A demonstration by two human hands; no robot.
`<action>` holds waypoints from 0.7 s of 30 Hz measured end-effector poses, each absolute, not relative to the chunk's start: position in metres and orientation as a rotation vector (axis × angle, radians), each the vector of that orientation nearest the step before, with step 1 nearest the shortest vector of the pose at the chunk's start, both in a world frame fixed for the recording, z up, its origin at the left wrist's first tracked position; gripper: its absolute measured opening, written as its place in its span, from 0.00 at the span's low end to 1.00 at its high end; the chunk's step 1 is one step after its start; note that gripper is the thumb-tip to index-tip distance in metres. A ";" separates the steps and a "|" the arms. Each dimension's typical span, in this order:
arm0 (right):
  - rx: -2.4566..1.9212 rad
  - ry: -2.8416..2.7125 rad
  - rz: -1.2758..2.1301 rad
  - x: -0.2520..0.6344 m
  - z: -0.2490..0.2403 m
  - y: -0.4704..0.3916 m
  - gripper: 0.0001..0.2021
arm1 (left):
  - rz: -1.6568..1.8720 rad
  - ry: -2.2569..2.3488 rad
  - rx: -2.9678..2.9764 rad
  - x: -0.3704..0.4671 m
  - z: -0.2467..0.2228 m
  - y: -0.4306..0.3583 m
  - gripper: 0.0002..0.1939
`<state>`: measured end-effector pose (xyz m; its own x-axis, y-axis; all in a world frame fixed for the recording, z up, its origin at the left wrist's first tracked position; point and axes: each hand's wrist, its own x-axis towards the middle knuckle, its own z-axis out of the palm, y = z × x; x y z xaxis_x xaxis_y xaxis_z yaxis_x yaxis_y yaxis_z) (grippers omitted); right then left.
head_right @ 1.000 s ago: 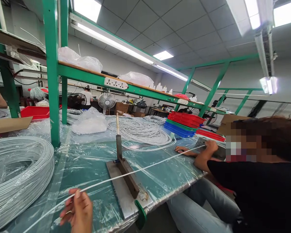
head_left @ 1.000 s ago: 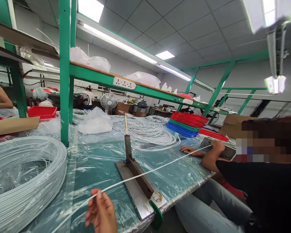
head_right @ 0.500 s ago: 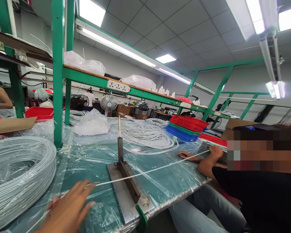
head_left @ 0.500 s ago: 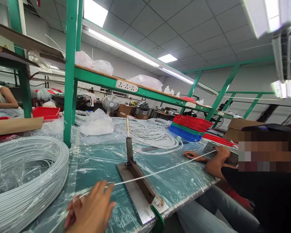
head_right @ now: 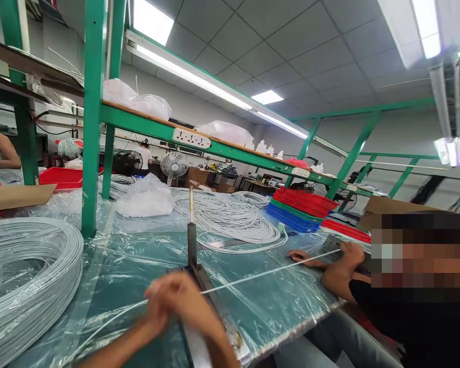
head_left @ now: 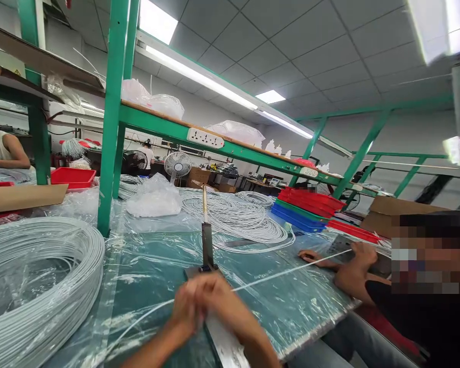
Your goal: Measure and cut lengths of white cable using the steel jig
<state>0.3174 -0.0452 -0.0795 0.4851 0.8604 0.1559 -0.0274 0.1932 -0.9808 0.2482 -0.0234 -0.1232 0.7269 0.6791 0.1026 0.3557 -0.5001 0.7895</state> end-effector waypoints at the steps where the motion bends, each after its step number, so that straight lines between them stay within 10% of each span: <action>1: -1.291 -0.898 0.681 0.340 -0.064 -0.042 0.13 | 0.526 0.779 2.159 0.248 -0.124 -0.026 0.11; 12: -1.590 -0.841 0.736 0.470 0.003 0.091 0.17 | 0.032 0.793 2.456 0.271 -0.126 -0.025 0.23; 21: -1.408 -0.722 0.810 0.466 0.016 0.064 0.22 | 0.539 0.877 2.053 0.280 -0.150 -0.025 0.04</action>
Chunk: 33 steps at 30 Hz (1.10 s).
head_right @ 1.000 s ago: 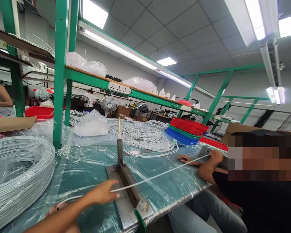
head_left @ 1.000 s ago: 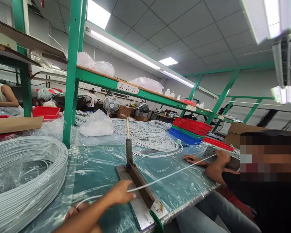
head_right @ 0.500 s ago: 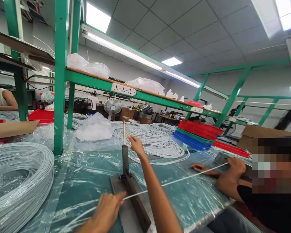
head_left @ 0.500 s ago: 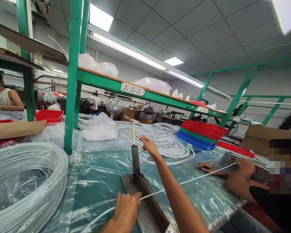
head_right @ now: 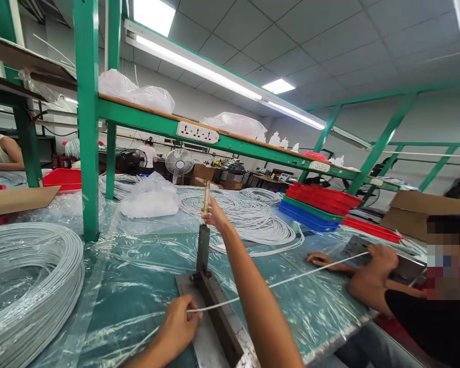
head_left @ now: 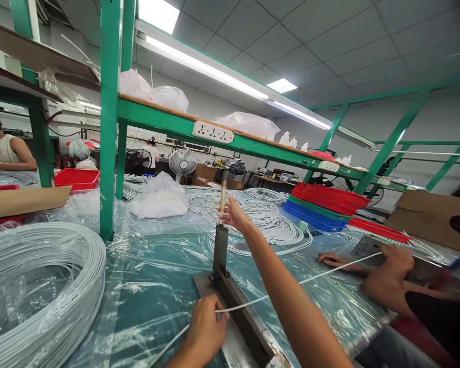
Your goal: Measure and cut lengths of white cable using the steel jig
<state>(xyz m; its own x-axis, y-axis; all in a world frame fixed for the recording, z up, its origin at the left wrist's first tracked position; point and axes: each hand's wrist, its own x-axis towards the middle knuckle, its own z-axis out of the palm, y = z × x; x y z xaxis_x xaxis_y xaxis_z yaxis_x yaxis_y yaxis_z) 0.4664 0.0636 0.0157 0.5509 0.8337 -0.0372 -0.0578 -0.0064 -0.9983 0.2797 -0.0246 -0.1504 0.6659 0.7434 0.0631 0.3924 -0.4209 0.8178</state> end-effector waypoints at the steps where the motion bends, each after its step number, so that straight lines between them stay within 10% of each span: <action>1: -1.372 -0.708 0.807 0.465 0.019 0.053 0.24 | 0.540 0.905 2.045 0.280 -0.149 -0.026 0.04; 15: -1.349 -0.560 1.045 0.450 0.003 -0.167 0.14 | 0.333 0.768 2.386 0.286 -0.131 -0.027 0.13; 23: -1.597 -0.713 1.150 0.440 -0.010 -0.208 0.36 | 0.474 0.874 2.213 0.295 -0.146 -0.027 0.05; 33: -2.068 -0.862 1.060 0.425 -0.014 -0.213 0.31 | 0.530 1.105 2.147 0.310 -0.139 -0.039 0.09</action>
